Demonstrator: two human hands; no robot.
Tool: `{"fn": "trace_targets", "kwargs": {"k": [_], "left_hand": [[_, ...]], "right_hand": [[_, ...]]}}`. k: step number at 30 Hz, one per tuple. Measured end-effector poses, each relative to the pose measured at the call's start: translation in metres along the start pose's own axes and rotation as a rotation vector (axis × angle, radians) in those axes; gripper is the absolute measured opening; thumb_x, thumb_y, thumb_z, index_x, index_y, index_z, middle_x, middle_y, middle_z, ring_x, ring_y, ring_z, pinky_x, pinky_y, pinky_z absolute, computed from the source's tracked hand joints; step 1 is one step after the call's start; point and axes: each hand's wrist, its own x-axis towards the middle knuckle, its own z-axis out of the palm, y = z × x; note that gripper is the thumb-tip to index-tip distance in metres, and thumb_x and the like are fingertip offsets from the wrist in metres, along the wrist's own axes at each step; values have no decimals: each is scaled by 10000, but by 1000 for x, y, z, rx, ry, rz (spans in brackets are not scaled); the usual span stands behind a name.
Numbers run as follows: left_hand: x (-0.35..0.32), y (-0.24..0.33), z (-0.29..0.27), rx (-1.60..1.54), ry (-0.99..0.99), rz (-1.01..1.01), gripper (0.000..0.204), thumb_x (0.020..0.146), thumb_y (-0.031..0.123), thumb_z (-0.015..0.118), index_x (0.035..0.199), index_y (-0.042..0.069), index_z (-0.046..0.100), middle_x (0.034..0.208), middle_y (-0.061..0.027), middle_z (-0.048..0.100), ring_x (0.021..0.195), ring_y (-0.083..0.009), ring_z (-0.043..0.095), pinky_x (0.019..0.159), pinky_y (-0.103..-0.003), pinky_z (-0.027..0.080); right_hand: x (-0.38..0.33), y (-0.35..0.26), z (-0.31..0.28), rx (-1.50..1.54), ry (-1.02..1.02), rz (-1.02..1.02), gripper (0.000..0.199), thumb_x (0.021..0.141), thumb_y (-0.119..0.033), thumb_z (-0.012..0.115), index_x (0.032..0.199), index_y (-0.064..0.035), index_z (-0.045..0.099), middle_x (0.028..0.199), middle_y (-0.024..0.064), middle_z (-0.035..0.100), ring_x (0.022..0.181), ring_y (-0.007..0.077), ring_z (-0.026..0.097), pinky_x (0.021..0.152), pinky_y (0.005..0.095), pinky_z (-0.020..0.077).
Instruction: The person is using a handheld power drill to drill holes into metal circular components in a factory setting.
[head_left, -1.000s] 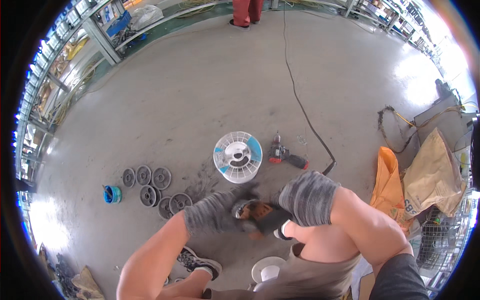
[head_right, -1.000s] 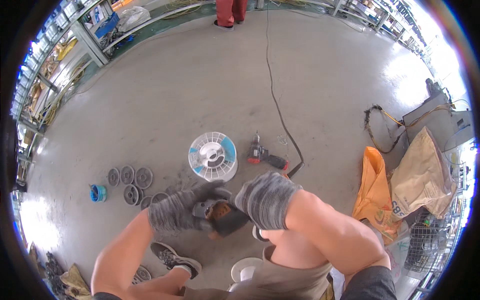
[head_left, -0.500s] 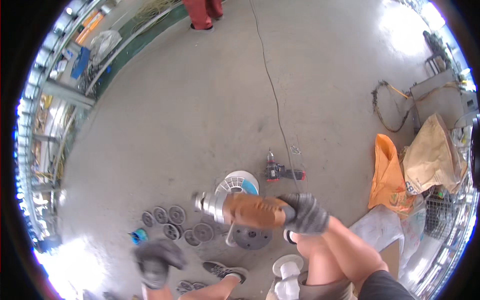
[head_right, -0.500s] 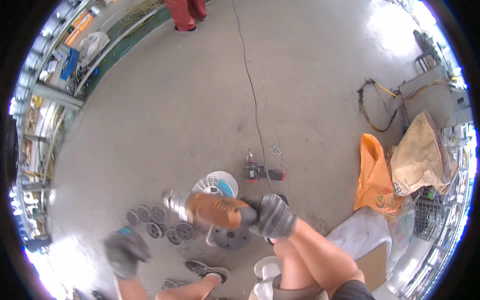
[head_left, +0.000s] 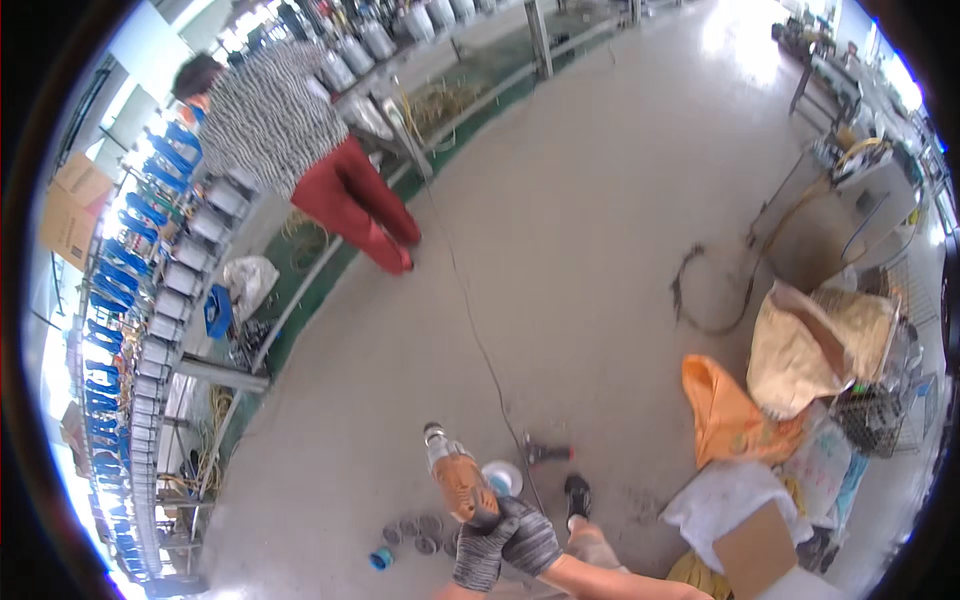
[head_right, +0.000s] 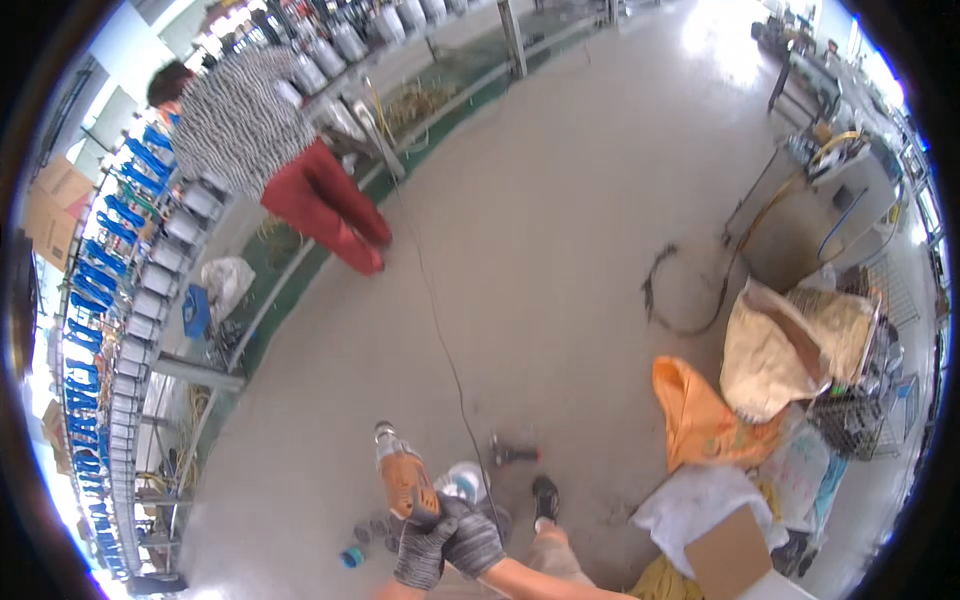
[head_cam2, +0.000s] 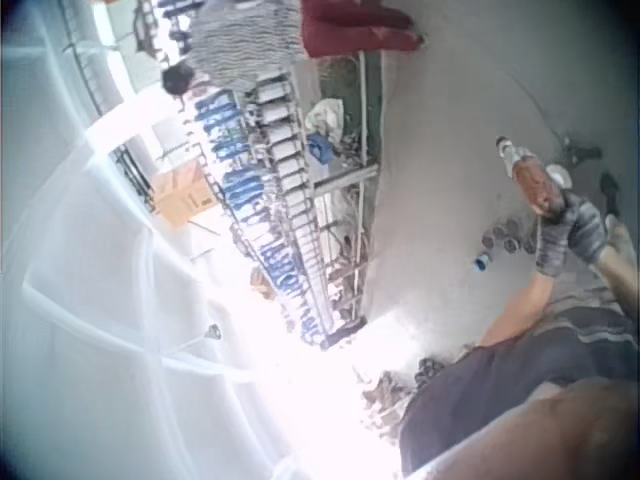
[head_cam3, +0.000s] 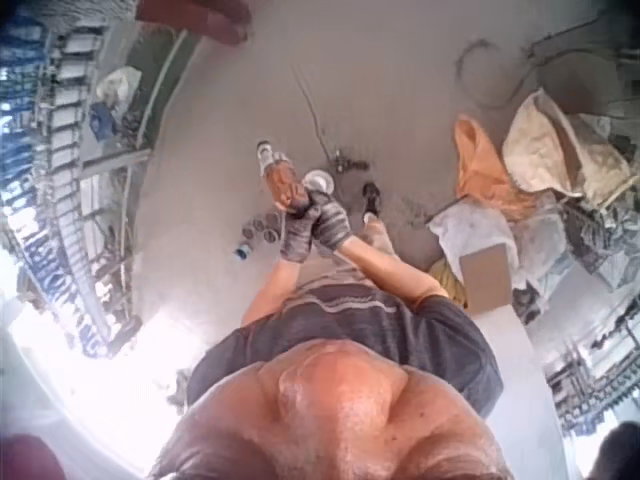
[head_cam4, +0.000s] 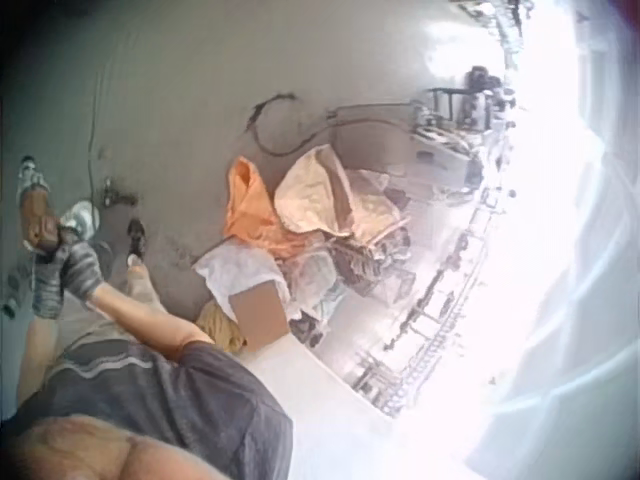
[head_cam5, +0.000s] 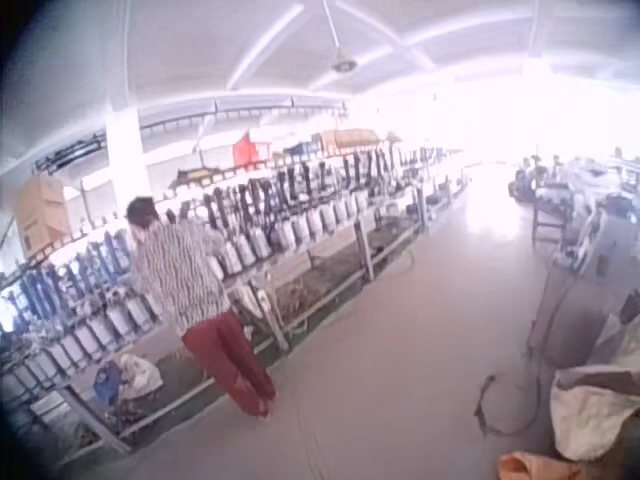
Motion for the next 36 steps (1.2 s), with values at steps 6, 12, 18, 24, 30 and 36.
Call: {"fn": "trace_targets", "kwargs": {"k": [6,12,18,24,30,36], "left_hand": [[18,82,43,-565,-121,-75,436,871,136,831,1239,57,611,1191,-111,679,1132,-275,664,1034,-425,562],[106,141,45,-669,-226,-95,526,873,501,763,1202,131,585,1176,-76,646,1019,-284,680,923,-464,587],[245,195,22,-863,124,-176,389,934,471,675,1097,144,542,868,-45,608,653,-232,597,593,-475,540],[384,215,-35,-772,408,-179,435,975,568,629,1031,141,571,819,-56,616,541,-244,552,518,-453,514],[448,238,-59,-870,512,-347,369,1061,510,511,1066,145,566,786,-75,641,550,-248,566,502,-444,496],[466,280,-43,-923,705,-372,366,1056,489,513,1074,126,555,865,-88,670,563,-250,570,515,-479,497]], "right_hand": [[39,-30,-43,-481,10,-447,475,917,-215,697,1357,-59,609,1385,232,630,1301,390,606,1081,473,514],[108,-136,-119,-434,-69,-606,548,941,-236,744,1422,-24,588,1454,208,599,1340,420,571,1136,498,477],[174,-147,-254,-349,199,-60,426,934,-169,785,1336,-76,678,1199,194,752,972,330,776,845,401,605],[159,120,-432,-306,404,374,389,1007,-190,735,1350,-30,648,1199,120,755,1048,185,700,929,329,569],[168,203,-537,472,457,930,532,937,44,693,1405,-174,567,1068,97,687,769,192,651,586,327,547],[455,112,-556,-594,18,647,465,876,-204,755,1316,-67,699,1200,133,780,1050,276,759,936,401,593]]}}
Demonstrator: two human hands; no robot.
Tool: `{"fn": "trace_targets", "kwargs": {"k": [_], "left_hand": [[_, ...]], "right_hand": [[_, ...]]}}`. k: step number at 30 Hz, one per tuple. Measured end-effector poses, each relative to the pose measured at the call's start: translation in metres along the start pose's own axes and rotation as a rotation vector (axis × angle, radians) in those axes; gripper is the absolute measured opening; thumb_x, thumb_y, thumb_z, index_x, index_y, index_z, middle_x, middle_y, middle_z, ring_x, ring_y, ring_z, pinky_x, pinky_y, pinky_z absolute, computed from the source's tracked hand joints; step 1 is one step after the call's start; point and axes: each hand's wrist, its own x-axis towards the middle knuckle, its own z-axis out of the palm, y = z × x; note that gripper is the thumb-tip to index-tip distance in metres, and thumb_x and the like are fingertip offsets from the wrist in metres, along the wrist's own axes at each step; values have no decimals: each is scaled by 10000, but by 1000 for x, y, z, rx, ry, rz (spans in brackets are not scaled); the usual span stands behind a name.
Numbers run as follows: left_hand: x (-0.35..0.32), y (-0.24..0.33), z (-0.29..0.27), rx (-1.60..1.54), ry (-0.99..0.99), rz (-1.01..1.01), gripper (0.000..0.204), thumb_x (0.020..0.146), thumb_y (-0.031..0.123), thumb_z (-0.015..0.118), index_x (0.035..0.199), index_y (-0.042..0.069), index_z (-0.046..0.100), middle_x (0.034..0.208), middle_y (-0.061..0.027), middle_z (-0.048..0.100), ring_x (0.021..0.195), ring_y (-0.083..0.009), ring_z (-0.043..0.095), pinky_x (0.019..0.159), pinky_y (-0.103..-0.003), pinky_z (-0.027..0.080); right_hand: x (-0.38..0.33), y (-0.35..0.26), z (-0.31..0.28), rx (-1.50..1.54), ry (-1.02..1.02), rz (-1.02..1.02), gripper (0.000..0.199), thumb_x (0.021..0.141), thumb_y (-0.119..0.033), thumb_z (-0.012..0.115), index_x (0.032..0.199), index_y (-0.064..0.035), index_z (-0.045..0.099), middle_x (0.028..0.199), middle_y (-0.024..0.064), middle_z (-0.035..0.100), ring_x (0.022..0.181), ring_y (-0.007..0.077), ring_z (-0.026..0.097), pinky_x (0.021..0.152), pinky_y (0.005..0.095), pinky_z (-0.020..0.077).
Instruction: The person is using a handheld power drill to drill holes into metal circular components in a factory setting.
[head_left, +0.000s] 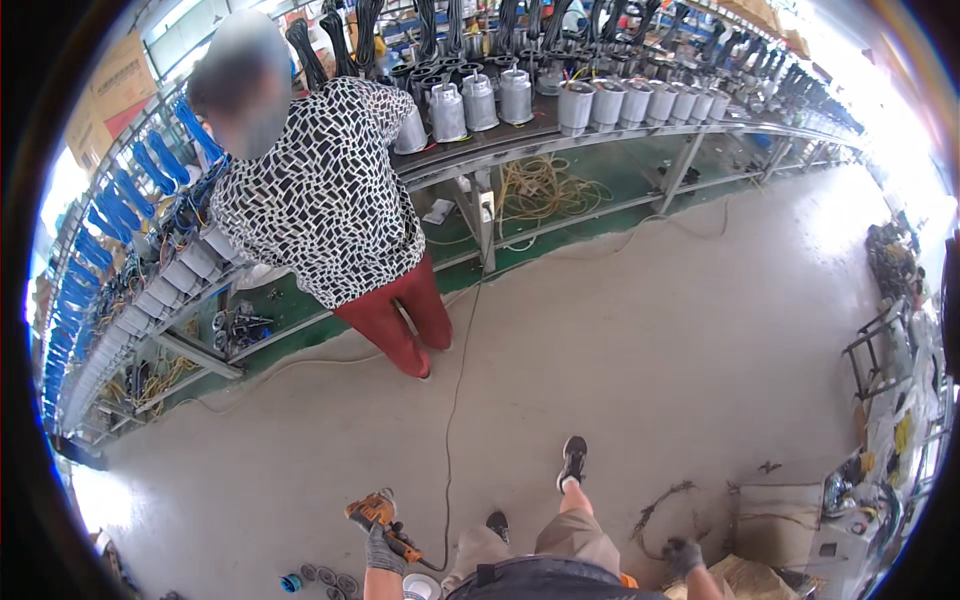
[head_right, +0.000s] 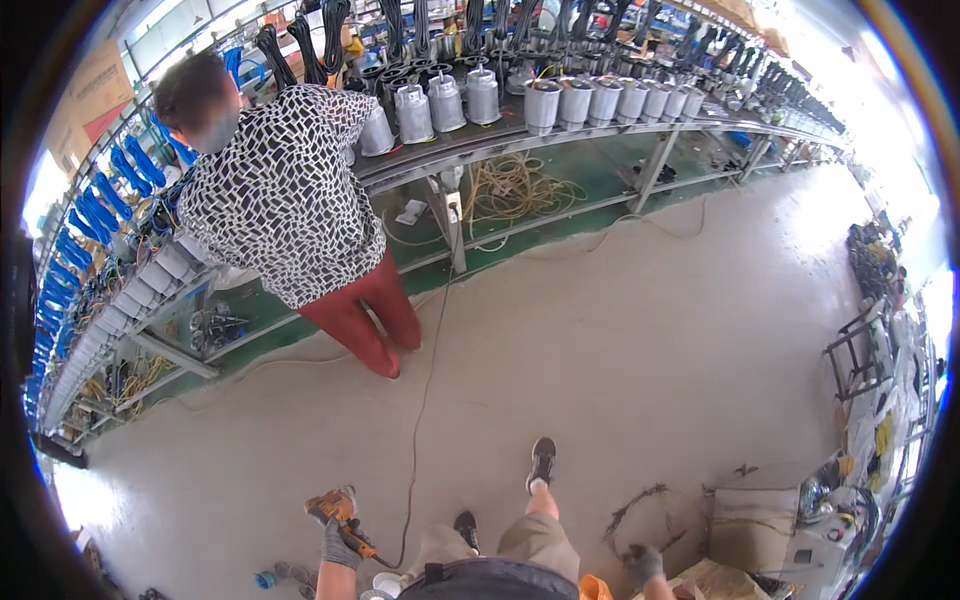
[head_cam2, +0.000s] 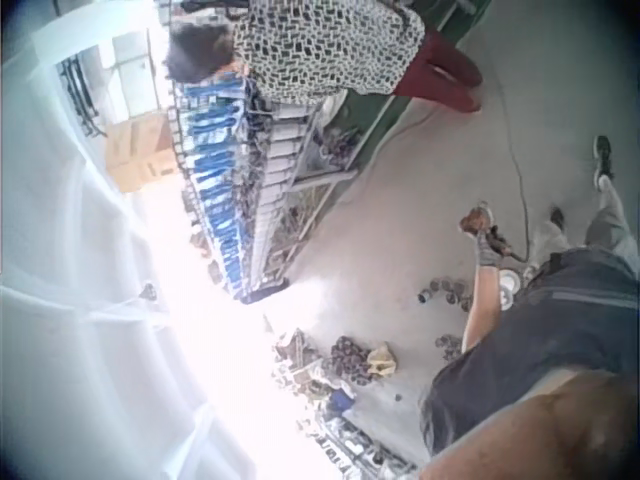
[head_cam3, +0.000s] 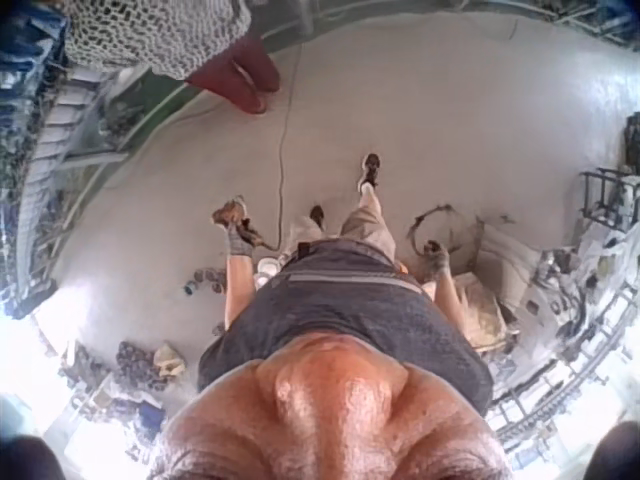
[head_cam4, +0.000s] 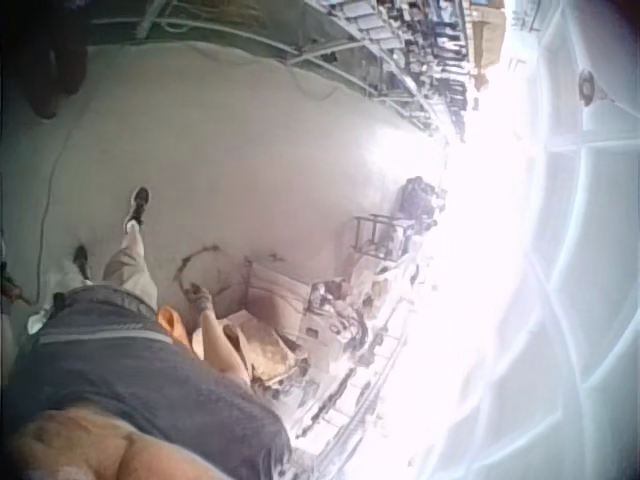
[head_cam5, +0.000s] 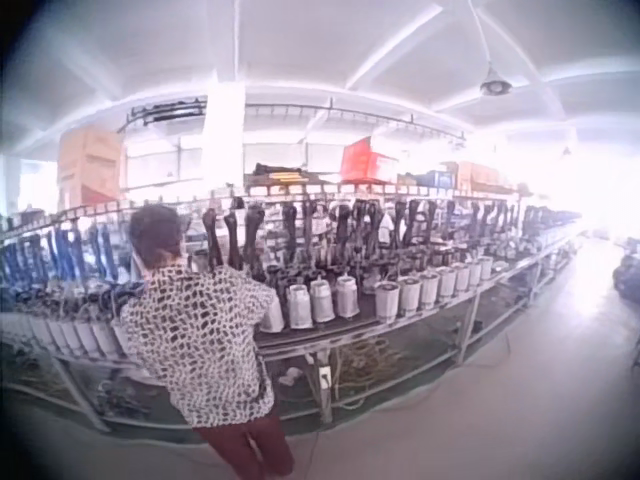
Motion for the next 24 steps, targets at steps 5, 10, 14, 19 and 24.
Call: {"fn": "trace_targets", "kwargs": {"k": [5,10,14,19,24], "left_hand": [[-56,-26,-8,-102,89,97,310,1024,442,550,1116,147,548,887,-85,671,609,-245,581,560,-489,504],[-96,-29,76,-25,-56,65,409,1025,441,649,1131,47,660,651,-96,583,490,-213,522,428,-381,441],[-110,-43,77,-60,109,127,523,974,461,673,1281,38,660,687,-93,646,523,-204,538,445,-338,435],[-97,-59,167,-217,88,131,523,971,443,671,1305,42,651,759,-98,674,568,-201,554,478,-324,452],[-144,-83,248,-432,241,258,525,967,420,667,1335,46,640,849,-104,709,624,-198,574,519,-305,474]], "right_hand": [[195,-317,-95,-616,-112,-411,346,980,-297,553,1231,-148,740,1258,124,743,1180,321,699,1029,452,556],[438,-510,-126,-1106,-158,-898,280,1006,-152,526,1172,-44,724,1282,190,714,1184,341,695,986,444,568],[512,-702,-90,-1140,83,-1434,293,976,-179,507,1125,-155,758,1232,65,747,1110,302,719,944,407,589],[640,-867,-50,-841,-76,-1344,296,912,-146,650,1192,-147,746,1255,92,745,1166,333,709,982,433,581],[666,-978,68,-182,-24,-770,259,981,-235,654,1184,-99,740,1285,184,719,1188,389,683,966,421,567]]}}
